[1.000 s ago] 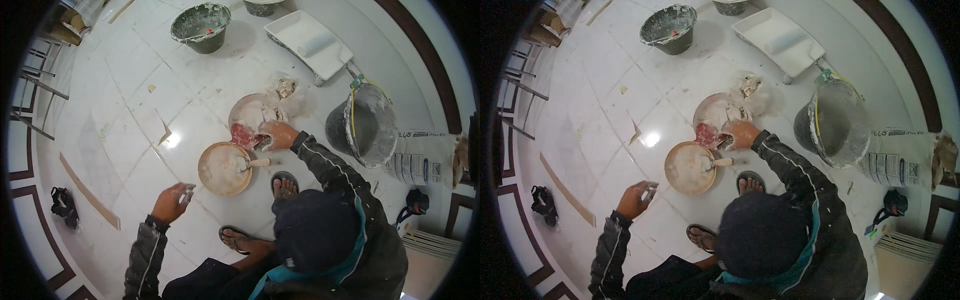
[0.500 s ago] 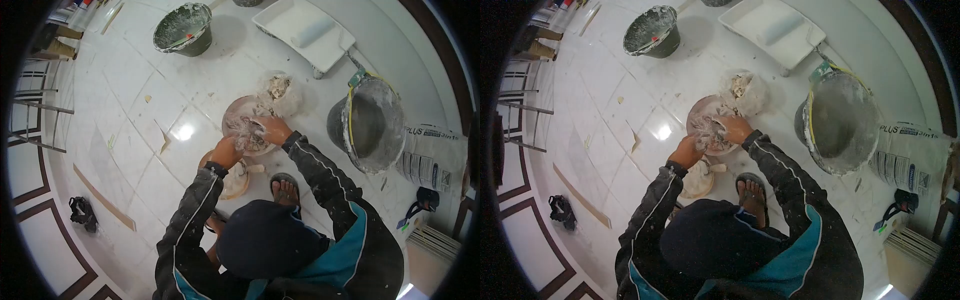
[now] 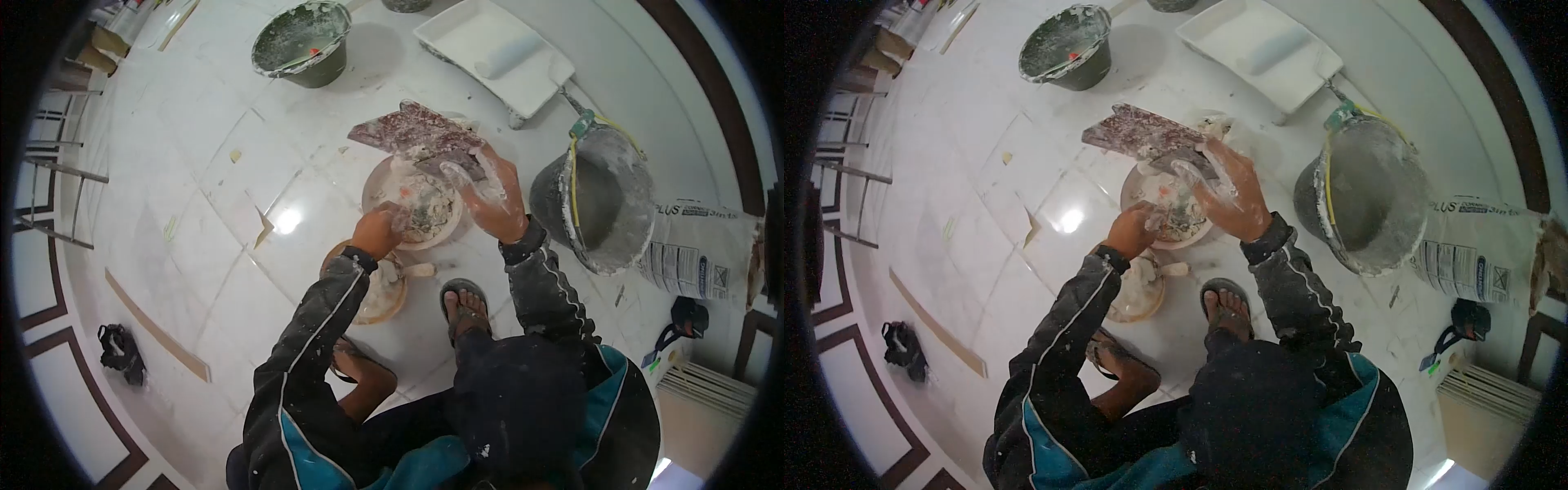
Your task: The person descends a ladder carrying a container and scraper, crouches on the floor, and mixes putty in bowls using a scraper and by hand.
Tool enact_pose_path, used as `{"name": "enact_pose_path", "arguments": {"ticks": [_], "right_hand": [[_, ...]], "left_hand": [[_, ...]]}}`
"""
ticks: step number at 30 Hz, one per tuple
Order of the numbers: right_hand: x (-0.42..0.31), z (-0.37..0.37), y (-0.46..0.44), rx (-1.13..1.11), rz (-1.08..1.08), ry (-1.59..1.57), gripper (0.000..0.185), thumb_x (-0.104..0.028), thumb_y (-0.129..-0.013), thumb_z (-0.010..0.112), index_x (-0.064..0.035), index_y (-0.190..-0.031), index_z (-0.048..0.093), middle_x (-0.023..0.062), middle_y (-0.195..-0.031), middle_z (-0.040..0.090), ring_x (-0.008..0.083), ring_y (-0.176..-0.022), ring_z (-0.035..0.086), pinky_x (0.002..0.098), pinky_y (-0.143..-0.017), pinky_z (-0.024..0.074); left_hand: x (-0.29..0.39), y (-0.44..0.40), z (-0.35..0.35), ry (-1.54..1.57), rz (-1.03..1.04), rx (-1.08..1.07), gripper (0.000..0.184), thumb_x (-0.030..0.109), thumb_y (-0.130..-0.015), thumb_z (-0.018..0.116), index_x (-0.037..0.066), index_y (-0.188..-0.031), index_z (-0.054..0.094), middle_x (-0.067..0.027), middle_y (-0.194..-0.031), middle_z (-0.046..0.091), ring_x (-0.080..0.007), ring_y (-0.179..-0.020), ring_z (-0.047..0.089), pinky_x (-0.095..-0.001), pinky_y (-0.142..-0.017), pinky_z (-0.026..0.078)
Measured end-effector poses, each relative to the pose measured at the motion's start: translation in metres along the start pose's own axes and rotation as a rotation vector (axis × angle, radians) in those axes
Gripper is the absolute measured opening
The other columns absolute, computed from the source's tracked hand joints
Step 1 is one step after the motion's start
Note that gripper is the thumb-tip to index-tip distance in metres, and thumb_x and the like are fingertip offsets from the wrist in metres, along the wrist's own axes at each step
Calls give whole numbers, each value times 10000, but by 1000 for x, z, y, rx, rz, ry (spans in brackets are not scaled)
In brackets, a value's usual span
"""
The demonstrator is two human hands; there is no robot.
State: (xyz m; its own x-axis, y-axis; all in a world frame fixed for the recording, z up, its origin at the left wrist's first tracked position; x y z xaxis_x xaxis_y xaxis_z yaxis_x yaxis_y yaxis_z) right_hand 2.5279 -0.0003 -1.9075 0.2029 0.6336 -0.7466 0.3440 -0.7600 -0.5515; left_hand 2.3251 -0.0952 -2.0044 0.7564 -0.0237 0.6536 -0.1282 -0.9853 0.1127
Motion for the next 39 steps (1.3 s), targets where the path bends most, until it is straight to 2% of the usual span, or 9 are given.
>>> {"name": "enact_pose_path", "arguments": {"ticks": [2,4,7,9,12,17,30,33,39], "right_hand": [[-7,-3,1,-85,-235,266,497,-33,-715,691,21,-1172,503,211,-1098,578,344,-1013,570,410,-869,449],[22,20,17,-155,160,37,452,-70,-741,668,16,-1160,521,206,-1088,583,343,-993,574,413,-859,445],[29,23,32,-206,68,286,388,-48,-756,640,-19,-1137,569,157,-1090,597,332,-990,567,371,-873,445],[7,11,37,12,27,173,392,-35,-726,630,-15,-1114,575,169,-1043,613,358,-950,585,377,-843,462],[-17,-20,30,-115,98,80,422,-13,-701,589,-3,-1121,540,193,-1064,587,382,-978,557,424,-835,461],[-71,-76,50,23,12,404,397,32,-694,605,-20,-1086,572,137,-1006,620,342,-913,588,428,-770,475],[-3,-104,154,-70,434,566,329,-9,-760,580,20,-1084,530,212,-934,609,388,-822,599,409,-718,493],[17,-103,169,-119,517,607,361,-34,-763,583,18,-1115,518,229,-971,605,401,-833,592,425,-725,489],[37,-104,182,-201,700,646,409,-77,-753,591,0,-1147,515,227,-1037,598,405,-917,577,442,-787,475]], "left_hand": [[5,-8,14,-31,33,1,320,122,-700,631,64,-1015,627,-117,-1048,593,-329,-952,558,-398,-837,463],[2,-12,32,-106,-17,62,444,160,-682,692,94,-1110,596,-130,-1129,549,-346,-1047,510,-421,-900,424],[22,-14,42,-230,2,85,496,252,-704,703,80,-1149,566,-151,-1183,526,-387,-1044,491,-445,-911,408],[18,-18,61,-306,-16,57,547,309,-709,703,72,-1175,541,-201,-1225,488,-421,-1052,478,-465,-914,402],[26,-22,68,-268,-125,150,629,375,-682,720,83,-1199,512,-253,-1271,428,-442,-1084,461,-484,-926,389],[44,-32,66,-193,-244,206,690,97,-631,697,-42,-1231,385,-343,-1291,327,-467,-1128,425,-473,-937,396],[8,-39,27,348,-314,68,559,25,-609,672,-52,-1143,522,-230,-1136,550,-363,-1038,539,-378,-900,425],[3,-35,15,218,-212,133,468,0,-653,644,-27,-1111,555,-192,-1129,567,-339,-999,568,-373,-866,443],[9,-36,-6,684,-142,471,352,22,-823,560,-31,-1166,500,-150,-1112,579,-253,-931,596,-319,-832,475]]}}
Point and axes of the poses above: each hand's wrist, its own y-axis away from the middle knuckle, its own z-axis out of the palm, x = y × z, the point moved 2 cm from there along -y, towards the middle knuckle
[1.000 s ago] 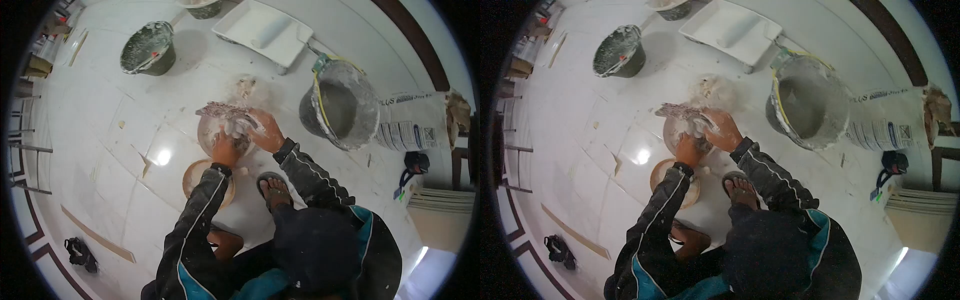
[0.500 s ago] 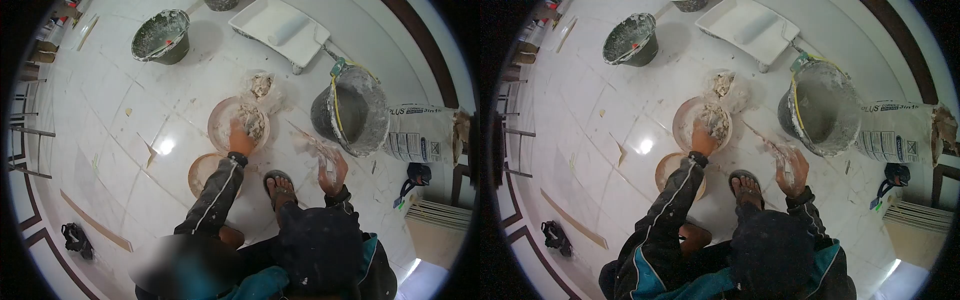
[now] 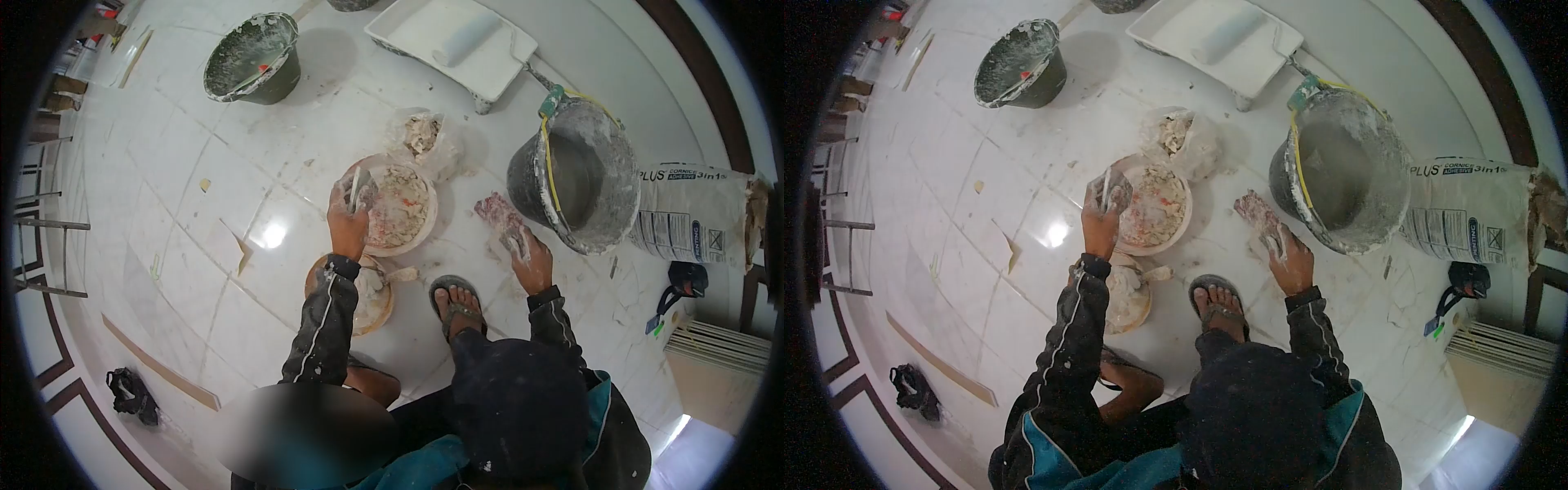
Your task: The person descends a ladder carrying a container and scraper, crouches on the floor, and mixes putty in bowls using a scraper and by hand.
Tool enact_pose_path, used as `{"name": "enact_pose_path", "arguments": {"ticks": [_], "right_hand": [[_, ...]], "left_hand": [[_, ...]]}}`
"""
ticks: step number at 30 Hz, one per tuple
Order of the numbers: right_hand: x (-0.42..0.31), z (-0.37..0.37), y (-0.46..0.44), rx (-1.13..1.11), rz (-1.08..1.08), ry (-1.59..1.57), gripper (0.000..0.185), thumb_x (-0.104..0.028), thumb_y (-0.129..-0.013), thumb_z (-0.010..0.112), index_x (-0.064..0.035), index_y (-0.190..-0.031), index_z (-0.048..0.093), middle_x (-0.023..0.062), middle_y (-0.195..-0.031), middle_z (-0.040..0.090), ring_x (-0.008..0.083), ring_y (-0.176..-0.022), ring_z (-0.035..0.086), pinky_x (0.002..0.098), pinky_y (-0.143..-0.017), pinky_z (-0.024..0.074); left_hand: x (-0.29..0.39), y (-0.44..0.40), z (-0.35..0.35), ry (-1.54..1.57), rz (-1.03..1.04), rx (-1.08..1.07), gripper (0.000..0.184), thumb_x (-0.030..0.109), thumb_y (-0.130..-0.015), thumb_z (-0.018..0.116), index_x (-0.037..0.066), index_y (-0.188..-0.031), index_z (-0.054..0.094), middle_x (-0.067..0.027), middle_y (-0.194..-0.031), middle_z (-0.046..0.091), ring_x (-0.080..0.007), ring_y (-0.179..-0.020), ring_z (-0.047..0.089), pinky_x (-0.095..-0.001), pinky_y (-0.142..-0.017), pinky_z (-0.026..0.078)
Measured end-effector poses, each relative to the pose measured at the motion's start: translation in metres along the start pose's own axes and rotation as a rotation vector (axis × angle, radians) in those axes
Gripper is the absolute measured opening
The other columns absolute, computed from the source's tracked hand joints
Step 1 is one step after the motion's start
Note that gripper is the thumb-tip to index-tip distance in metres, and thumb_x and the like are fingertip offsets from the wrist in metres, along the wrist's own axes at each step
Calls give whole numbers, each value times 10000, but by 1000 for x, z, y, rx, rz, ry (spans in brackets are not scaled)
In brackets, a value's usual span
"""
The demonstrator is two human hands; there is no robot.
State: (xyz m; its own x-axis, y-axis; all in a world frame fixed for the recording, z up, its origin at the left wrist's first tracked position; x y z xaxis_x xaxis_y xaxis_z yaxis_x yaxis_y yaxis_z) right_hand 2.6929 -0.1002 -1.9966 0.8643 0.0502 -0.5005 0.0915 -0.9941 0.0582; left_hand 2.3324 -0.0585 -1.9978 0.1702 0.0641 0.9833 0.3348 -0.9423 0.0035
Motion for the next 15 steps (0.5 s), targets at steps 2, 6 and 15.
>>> {"name": "enact_pose_path", "arguments": {"ticks": [2,6,15], "right_hand": [[0,-1,3,12,8,-34,410,-90,-750,595,-1,-1144,520,222,-1046,597,401,-930,573,446,-801,471],[-7,-8,10,108,-62,6,407,-120,-750,605,7,-1130,532,226,-1069,589,394,-946,574,437,-818,473],[-49,-53,12,238,-20,186,326,-77,-768,577,5,-1083,584,193,-1084,597,353,-1023,559,410,-868,461]], "left_hand": [[18,8,10,-117,-12,-45,363,23,-808,556,-29,-1164,504,-157,-1101,579,-234,-956,589,-315,-821,469],[51,46,61,-176,294,-391,491,59,-748,585,-37,-1214,469,-233,-1021,598,-324,-945,585,-381,-803,456],[-20,133,152,-156,-80,-751,480,117,-799,573,0,-1250,455,-221,-1201,516,-386,-1107,488,-404,-960,386]]}}
Point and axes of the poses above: each hand's wrist, its own y-axis away from the middle knuckle, its own z-axis out of the palm, x = y × z, the point moved 2 cm from there along -y, towards the middle knuckle
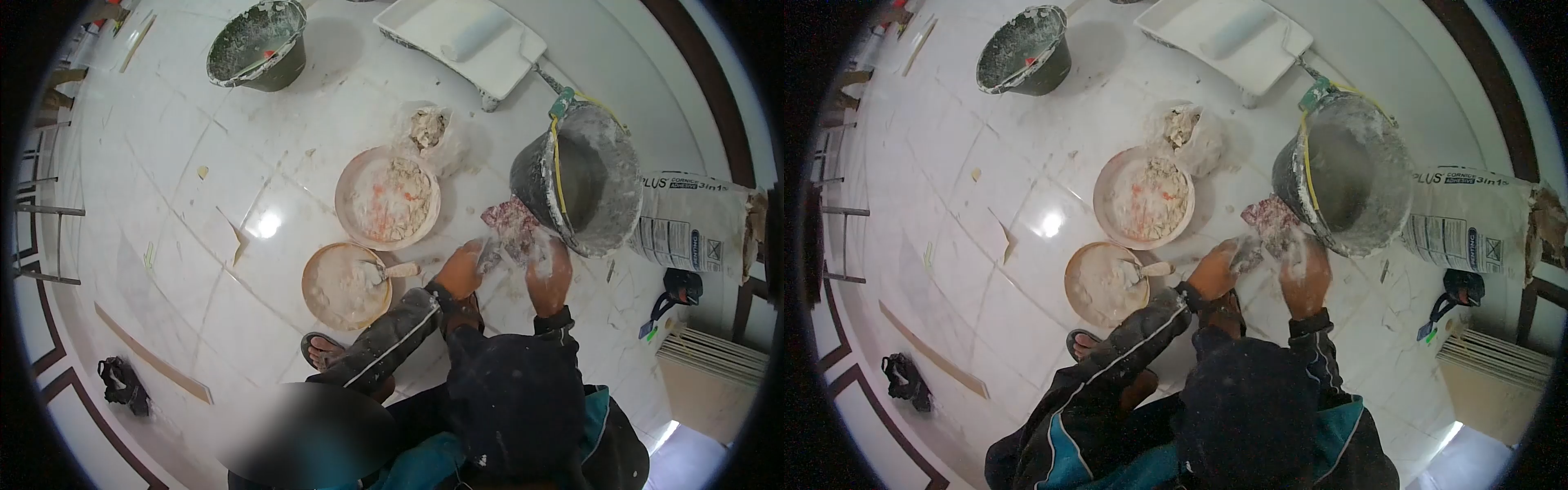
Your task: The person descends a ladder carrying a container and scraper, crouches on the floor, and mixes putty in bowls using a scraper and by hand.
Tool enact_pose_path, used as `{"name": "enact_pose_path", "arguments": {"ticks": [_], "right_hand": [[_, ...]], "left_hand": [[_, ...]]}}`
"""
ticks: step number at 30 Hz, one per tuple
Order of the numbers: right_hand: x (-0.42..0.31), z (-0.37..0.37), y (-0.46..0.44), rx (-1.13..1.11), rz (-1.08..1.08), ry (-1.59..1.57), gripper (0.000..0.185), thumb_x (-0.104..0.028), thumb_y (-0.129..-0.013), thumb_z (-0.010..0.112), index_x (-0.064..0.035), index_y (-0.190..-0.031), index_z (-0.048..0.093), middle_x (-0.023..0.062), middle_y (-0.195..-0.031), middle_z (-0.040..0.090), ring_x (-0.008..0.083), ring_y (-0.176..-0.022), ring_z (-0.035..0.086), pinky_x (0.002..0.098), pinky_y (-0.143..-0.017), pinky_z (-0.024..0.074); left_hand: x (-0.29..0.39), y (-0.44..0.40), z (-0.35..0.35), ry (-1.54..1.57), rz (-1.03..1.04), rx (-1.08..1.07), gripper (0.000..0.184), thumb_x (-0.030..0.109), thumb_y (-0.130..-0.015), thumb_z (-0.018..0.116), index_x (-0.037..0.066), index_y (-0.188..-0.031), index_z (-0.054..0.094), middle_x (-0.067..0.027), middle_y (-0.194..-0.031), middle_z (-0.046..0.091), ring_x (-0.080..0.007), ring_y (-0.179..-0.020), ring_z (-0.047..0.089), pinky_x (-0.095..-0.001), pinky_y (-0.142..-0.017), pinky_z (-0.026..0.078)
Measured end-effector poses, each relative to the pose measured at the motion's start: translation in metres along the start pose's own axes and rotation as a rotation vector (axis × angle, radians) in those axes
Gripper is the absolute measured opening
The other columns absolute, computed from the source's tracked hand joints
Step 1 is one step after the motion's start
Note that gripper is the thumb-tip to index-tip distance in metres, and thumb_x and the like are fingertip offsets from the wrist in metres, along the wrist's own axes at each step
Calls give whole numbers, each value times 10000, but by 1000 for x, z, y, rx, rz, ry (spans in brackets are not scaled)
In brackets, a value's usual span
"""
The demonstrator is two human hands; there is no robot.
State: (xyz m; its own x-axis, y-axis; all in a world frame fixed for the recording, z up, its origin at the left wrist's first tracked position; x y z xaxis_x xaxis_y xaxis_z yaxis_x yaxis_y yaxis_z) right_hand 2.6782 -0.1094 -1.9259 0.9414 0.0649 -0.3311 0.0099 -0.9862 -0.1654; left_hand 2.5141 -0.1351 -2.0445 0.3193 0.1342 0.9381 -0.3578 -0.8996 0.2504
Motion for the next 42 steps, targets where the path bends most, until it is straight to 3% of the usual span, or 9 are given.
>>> {"name": "enact_pose_path", "arguments": {"ticks": [2,6,9,12,15,19,27,35,42], "right_hand": [[-27,7,-19,-141,-148,-455,334,-30,-773,548,8,-1104,572,188,-1076,597,350,-1034,552,415,-898,441],[-31,99,-63,-110,-358,-439,494,-9,-761,529,-5,-1250,453,237,-1198,492,415,-1141,433,444,-968,375],[-26,145,-86,-269,-309,-227,539,-30,-774,541,0,-1292,395,257,-1270,415,443,-1174,384,467,-989,343],[-26,159,-81,-366,-312,-229,550,-50,-777,552,-4,-1299,385,265,-1285,388,456,-1170,380,488,-988,338],[-38,140,-40,-380,-292,-206,533,-41,-776,539,-17,-1289,401,260,-1274,399,463,-1163,379,495,-974,349],[-42,145,-18,-494,-423,-197,447,-17,-752,530,-11,-1197,494,261,-1217,441,464,-1132,401,492,-958,360],[-7,164,-19,-457,-482,-260,403,9,-723,543,-21,-1125,544,267,-1205,440,455,-1128,413,492,-943,377],[27,174,-29,-312,-269,-291,428,-16,-740,584,-34,-1164,523,249,-1242,434,426,-1139,430,477,-954,375],[-120,94,-63,-247,-401,-653,215,1,-808,536,-23,-994,640,125,-1034,628,308,-1017,539,384,-925,405]], "left_hand": [[-1,7,7,-242,111,158,471,132,-802,565,8,-1245,459,-220,-1262,467,-394,-1160,444,-417,-998,353],[11,30,-13,-406,27,43,475,131,-795,553,9,-1242,448,-225,-1277,445,-398,-1188,415,-428,-1017,331],[24,36,-34,-606,73,-106,456,124,-773,553,-3,-1204,475,-219,-1273,447,-386,-1171,433,-429,-988,363],[51,30,-66,-504,62,26,511,70,-701,555,-12,-1201,498,-231,-1167,530,-400,-1088,505,-427,-931,417],[64,26,-95,-408,63,39,366,116,-735,576,13,-1086,577,-190,-1111,573,-359,-1012,545,-419,-863,445],[43,23,-152,-207,100,522,342,83,-775,583,79,-1117,593,-165,-984,640,-274,-772,632,-328,-693,490],[-41,64,-242,-243,-177,1036,247,45,-810,538,21,-1045,613,-112,-993,650,-223,-854,635,-322,-748,501],[-66,82,-233,-79,-239,1079,236,83,-857,516,33,-1072,600,-87,-1009,650,-171,-925,613,-307,-806,497],[-77,69,-217,-152,-215,957,242,80,-868,533,35,-1099,587,-99,-1010,652,-180,-924,622,-310,-802,501]]}}
Point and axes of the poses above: each hand's wrist, its own y-axis away from the middle knuckle, its own z-axis out of the palm, x = y × z, the point moved 2 cm from there along -y, towards the middle knuckle
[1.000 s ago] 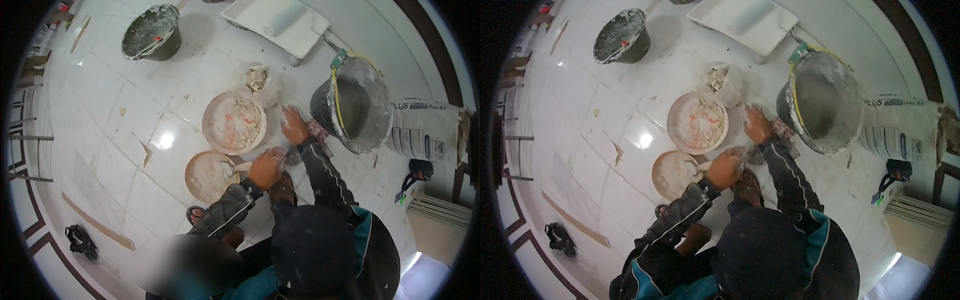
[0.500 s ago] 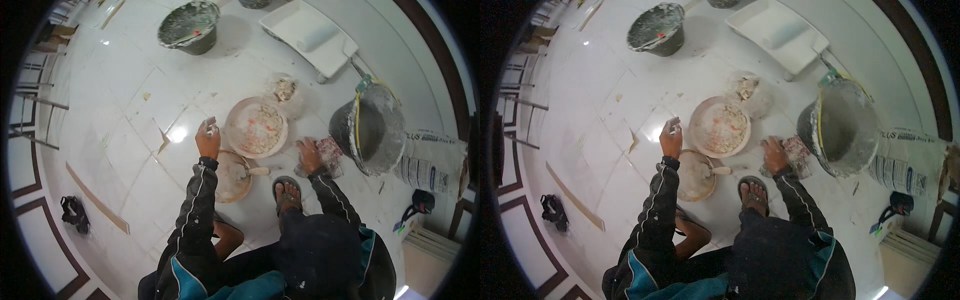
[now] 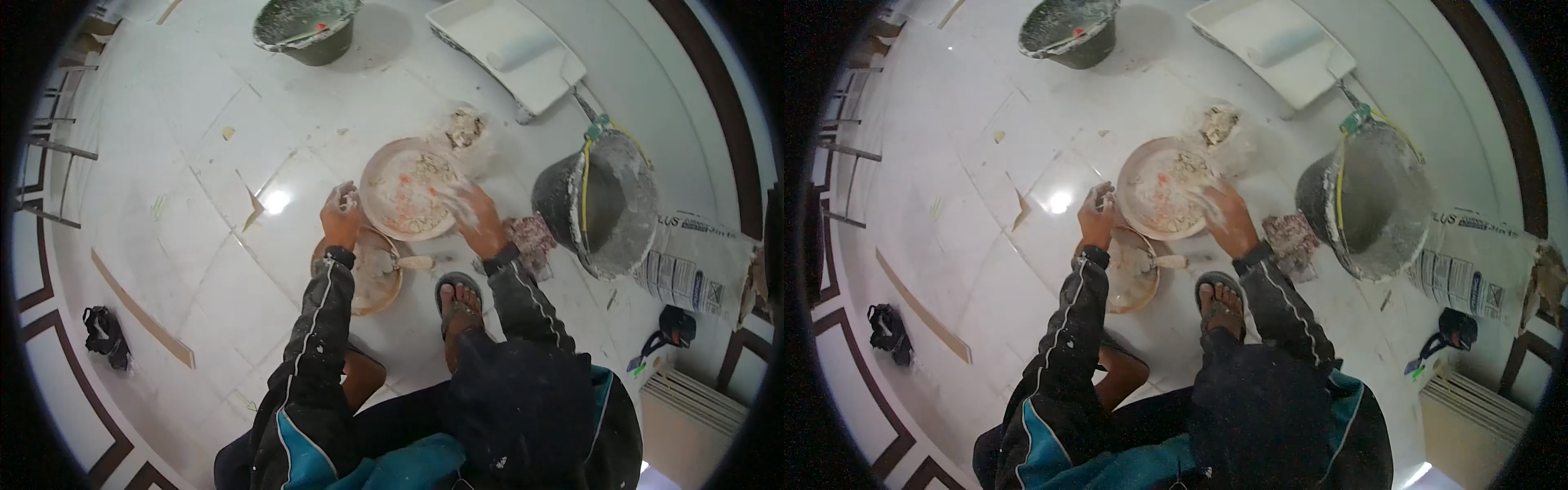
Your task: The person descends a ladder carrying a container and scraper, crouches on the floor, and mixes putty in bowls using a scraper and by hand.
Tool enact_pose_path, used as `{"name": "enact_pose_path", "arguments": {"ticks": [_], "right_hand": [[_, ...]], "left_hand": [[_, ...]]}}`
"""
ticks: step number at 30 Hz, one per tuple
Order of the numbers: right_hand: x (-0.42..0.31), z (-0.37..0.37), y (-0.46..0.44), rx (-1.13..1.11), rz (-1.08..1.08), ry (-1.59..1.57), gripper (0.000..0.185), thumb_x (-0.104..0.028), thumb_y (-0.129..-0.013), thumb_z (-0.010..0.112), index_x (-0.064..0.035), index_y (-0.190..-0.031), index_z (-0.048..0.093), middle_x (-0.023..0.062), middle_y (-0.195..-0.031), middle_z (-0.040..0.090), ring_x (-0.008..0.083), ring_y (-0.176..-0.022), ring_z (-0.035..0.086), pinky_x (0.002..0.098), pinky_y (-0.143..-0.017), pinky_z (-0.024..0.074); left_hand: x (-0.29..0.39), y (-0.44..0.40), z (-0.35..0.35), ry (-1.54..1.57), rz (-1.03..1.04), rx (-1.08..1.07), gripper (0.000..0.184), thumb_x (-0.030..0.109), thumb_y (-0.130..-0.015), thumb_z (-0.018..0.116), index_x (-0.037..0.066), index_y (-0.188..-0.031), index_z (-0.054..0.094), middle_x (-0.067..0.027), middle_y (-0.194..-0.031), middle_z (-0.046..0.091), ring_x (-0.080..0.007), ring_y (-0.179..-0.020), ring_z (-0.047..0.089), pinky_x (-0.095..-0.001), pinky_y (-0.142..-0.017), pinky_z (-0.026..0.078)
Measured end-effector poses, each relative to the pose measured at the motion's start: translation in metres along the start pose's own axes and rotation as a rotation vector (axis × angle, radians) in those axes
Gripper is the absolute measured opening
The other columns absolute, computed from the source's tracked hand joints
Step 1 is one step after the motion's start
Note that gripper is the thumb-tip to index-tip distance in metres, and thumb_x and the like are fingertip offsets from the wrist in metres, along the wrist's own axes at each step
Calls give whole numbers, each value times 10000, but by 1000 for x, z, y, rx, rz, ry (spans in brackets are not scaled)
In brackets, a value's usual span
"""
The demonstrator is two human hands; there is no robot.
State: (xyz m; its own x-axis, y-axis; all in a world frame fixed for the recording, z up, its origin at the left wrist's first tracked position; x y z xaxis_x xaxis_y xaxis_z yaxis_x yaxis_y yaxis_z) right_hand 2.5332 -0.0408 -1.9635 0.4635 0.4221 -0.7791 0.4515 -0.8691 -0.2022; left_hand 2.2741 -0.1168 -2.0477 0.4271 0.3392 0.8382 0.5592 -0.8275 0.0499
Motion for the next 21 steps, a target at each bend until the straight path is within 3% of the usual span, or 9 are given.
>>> {"name": "enact_pose_path", "arguments": {"ticks": [4,6,10,12,13,15,19,21], "right_hand": [[43,-9,-7,-196,-25,-128,212,-44,-808,572,-31,-1011,630,133,-1047,618,287,-984,570,355,-887,433],[72,-31,6,-163,94,84,369,-96,-749,625,-47,-1112,577,147,-1090,586,340,-971,574,411,-845,456],[87,-30,51,-262,187,390,432,-142,-726,663,-69,-1142,568,180,-1133,561,350,-994,567,425,-852,461],[90,-22,65,-299,137,532,396,-143,-712,667,-75,-1091,575,230,-1157,508,383,-1011,539,456,-849,453],[86,-21,67,-329,88,591,371,-126,-707,662,-77,-1064,575,256,-1168,479,403,-1021,521,473,-848,447],[89,-18,73,-370,104,583,364,-97,-704,647,-72,-1059,572,248,-1157,485,404,-1028,512,473,-853,442],[88,-24,64,-329,157,528,355,-30,-696,610,-61,-1047,568,234,-1124,499,408,-1061,484,465,-886,420],[78,-30,50,-260,153,543,349,-30,-696,610,-58,-1042,568,233,-1121,500,411,-1068,479,463,-894,413]], "left_hand": [[-13,-12,1,-12,75,66,244,92,-862,548,35,-1095,593,-108,-1020,651,-191,-943,619,-312,-813,492],[-10,-29,-6,-89,112,73,265,62,-824,563,31,-1084,601,-117,-1045,642,-227,-945,621,-327,-833,482],[-16,-84,1,-274,229,0,397,0,-710,578,33,-1106,591,-162,-1169,567,-331,-1088,528,-376,-925,435],[-22,-107,16,-495,496,57,422,6,-727,552,42,-1148,567,-176,-1229,512,-339,-1194,435,-383,-992,390],[-27,-119,22,-495,488,67,422,6,-727,552,42,-1148,567,-176,-1229,512,-339,-1194,435,-383,-992,390],[-23,-134,32,-662,690,-27,431,8,-755,500,51,-1181,547,-175,-1281,462,-349,-1243,372,-383,-1035,353],[-15,-126,29,-651,430,-214,335,13,-780,466,57,-1079,611,-123,-1258,472,-316,-1197,424,-387,-944,430],[-17,-125,22,-599,462,-219,316,10,-778,469,62,-1048,624,-119,-1228,489,-311,-1157,449,-389,-917,444]]}}
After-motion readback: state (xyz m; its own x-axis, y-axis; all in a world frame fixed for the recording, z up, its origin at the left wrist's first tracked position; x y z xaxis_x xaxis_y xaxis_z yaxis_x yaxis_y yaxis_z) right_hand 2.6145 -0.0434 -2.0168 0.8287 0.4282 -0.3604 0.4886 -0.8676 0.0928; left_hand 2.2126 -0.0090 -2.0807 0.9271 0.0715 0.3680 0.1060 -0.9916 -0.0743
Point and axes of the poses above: each hand's wrist, its own y-axis away from the middle knuckle, its own z-axis out of the palm, x = y × z, the point moved 2 cm from there along -y, towards the middle knuckle
